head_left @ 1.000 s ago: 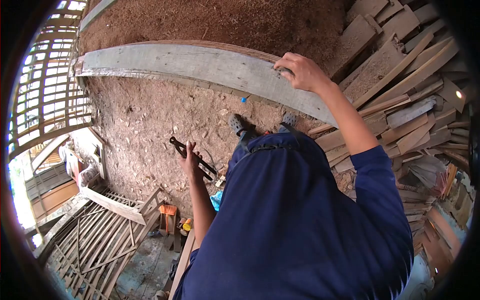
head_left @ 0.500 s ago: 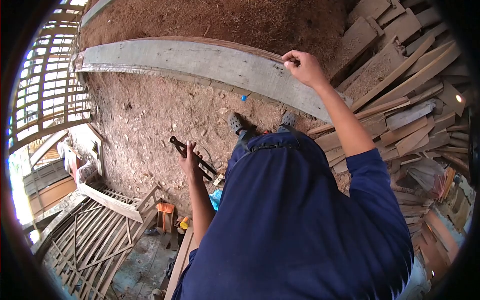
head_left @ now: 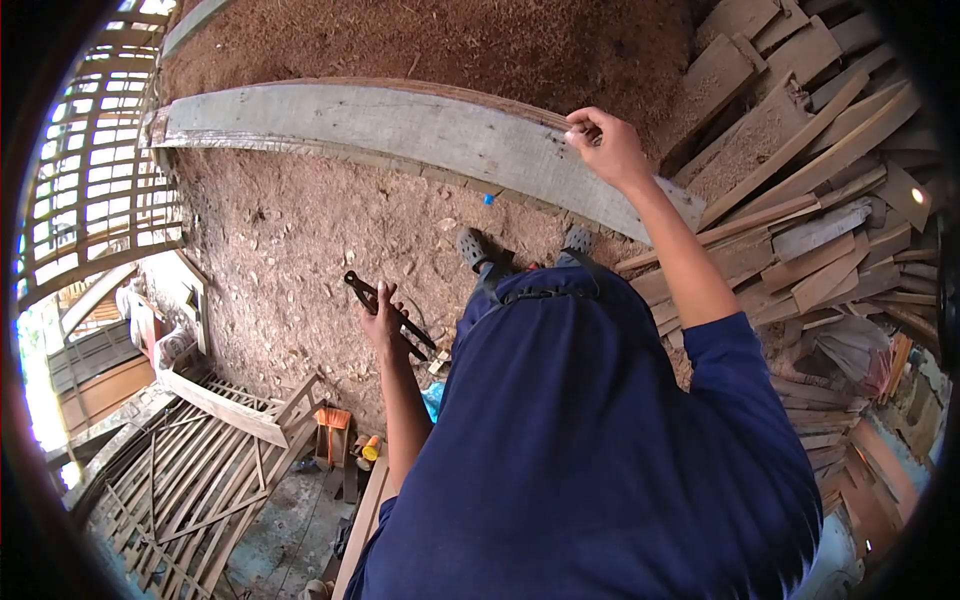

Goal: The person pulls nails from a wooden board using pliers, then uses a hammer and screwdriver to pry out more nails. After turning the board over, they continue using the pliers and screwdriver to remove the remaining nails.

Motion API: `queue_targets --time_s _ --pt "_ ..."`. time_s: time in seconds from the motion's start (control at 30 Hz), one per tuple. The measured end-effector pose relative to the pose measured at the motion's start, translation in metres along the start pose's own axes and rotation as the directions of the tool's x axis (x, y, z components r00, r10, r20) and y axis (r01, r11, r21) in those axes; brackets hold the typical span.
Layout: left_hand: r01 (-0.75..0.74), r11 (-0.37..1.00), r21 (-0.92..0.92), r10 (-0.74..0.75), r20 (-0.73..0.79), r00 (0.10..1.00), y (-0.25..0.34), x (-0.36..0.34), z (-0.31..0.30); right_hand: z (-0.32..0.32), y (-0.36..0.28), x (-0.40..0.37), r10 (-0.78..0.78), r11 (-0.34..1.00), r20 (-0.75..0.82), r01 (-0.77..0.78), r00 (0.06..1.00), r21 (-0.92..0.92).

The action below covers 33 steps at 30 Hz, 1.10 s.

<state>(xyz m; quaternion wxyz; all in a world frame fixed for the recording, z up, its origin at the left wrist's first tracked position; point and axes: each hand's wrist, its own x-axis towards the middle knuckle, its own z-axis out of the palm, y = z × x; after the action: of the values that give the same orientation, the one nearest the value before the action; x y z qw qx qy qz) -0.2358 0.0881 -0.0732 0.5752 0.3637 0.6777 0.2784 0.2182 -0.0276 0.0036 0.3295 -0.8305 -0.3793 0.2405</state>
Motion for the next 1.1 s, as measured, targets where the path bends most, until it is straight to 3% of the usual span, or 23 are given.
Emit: queue_targets --time_s 0.07,0.17,0.27,0.37,0.43,0.5,0.53,0.6,0.63,0.7,0.73,0.83,0.87,0.9,0.97,1.0,1.03,1.07,1.1 --pt "-0.021 1.0 0.015 0.021 -0.002 1.0 0.002 -0.001 0.002 -0.005 0.0 -0.006 0.04 0.988 -0.106 -0.023 0.994 0.153" --pt "-0.087 0.995 0.055 0.086 0.022 0.996 0.006 -0.004 0.005 -0.013 -0.001 -0.026 0.028 0.979 -0.227 0.019 0.974 0.201" --pt "-0.176 0.974 0.144 0.164 0.088 0.983 0.038 -0.021 0.024 -0.013 -0.022 -0.059 -0.01 0.95 -0.25 0.087 0.968 0.301" --pt "-0.282 0.942 0.179 0.248 0.192 0.95 0.077 -0.044 0.051 0.003 -0.045 -0.092 -0.092 0.881 -0.17 0.16 0.981 0.446" --pt "-0.337 0.916 0.217 0.258 0.324 0.91 0.106 -0.058 0.075 0.015 -0.067 -0.109 -0.203 0.867 -0.018 0.188 0.979 0.462" --pt "-0.35 0.926 0.14 0.27 0.4 0.876 0.137 -0.076 0.105 0.029 -0.083 -0.115 -0.312 0.864 0.125 0.226 0.942 0.45" --pt "-0.394 0.914 0.094 0.3 0.495 0.815 0.153 -0.087 0.12 0.034 -0.091 -0.114 -0.301 0.864 0.107 0.223 0.948 0.451" --pt "-0.458 0.889 0.007 0.34 0.66 0.67 0.175 -0.098 0.137 0.043 -0.11 -0.117 -0.325 0.881 0.228 0.206 0.918 0.426" --pt "-0.465 0.885 0.008 0.33 0.693 0.641 0.178 -0.098 0.14 0.056 -0.115 -0.119 -0.299 0.886 0.195 0.196 0.934 0.42" --pt "-0.418 0.88 -0.226 0.406 0.815 0.415 0.185 -0.092 0.152 0.084 -0.119 -0.114 -0.425 0.755 0.162 0.25 0.89 0.606" --pt "-0.372 0.878 -0.301 0.425 0.848 0.316 0.184 -0.085 0.157 0.071 -0.138 -0.114 -0.327 0.822 0.327 0.096 0.887 0.562" --pt "-0.351 0.913 -0.21 0.282 0.944 0.171 0.184 -0.063 0.162 0.113 -0.151 -0.129 -0.147 0.804 0.053 0.088 0.988 0.588" --pt "-0.37 0.903 -0.219 0.237 0.972 0.001 0.187 -0.052 0.164 0.132 -0.158 -0.138 -0.079 0.813 -0.156 0.154 0.985 0.561" --pt "-0.355 0.913 -0.202 0.197 0.979 -0.053 0.191 -0.046 0.161 0.15 -0.163 -0.148 -0.024 0.82 -0.197 0.131 0.98 0.557" --pt "-0.541 0.841 -0.009 -0.181 0.937 -0.297 0.199 -0.039 0.156 0.177 -0.175 -0.179 0.272 0.742 -0.375 0.055 0.886 0.668" --pt "-0.658 0.753 -0.001 -0.347 0.849 -0.398 0.197 -0.027 0.157 0.169 -0.188 -0.199 0.403 0.766 -0.303 -0.138 0.864 0.627" --pt "-0.744 0.663 -0.078 -0.456 0.746 -0.485 0.191 -0.013 0.157 0.176 -0.197 -0.221 0.499 0.743 -0.358 -0.177 0.789 0.646" --pt "-0.823 0.568 0.011 -0.565 0.733 -0.38 0.187 -0.007 0.153 0.183 -0.206 -0.242 0.566 0.735 -0.386 -0.234 0.728 0.636" --pt "-0.911 0.411 -0.029 -0.675 0.662 -0.326 0.209 -0.036 0.154 0.191 -0.214 -0.263 0.624 0.721 -0.409 -0.288 0.666 0.63"
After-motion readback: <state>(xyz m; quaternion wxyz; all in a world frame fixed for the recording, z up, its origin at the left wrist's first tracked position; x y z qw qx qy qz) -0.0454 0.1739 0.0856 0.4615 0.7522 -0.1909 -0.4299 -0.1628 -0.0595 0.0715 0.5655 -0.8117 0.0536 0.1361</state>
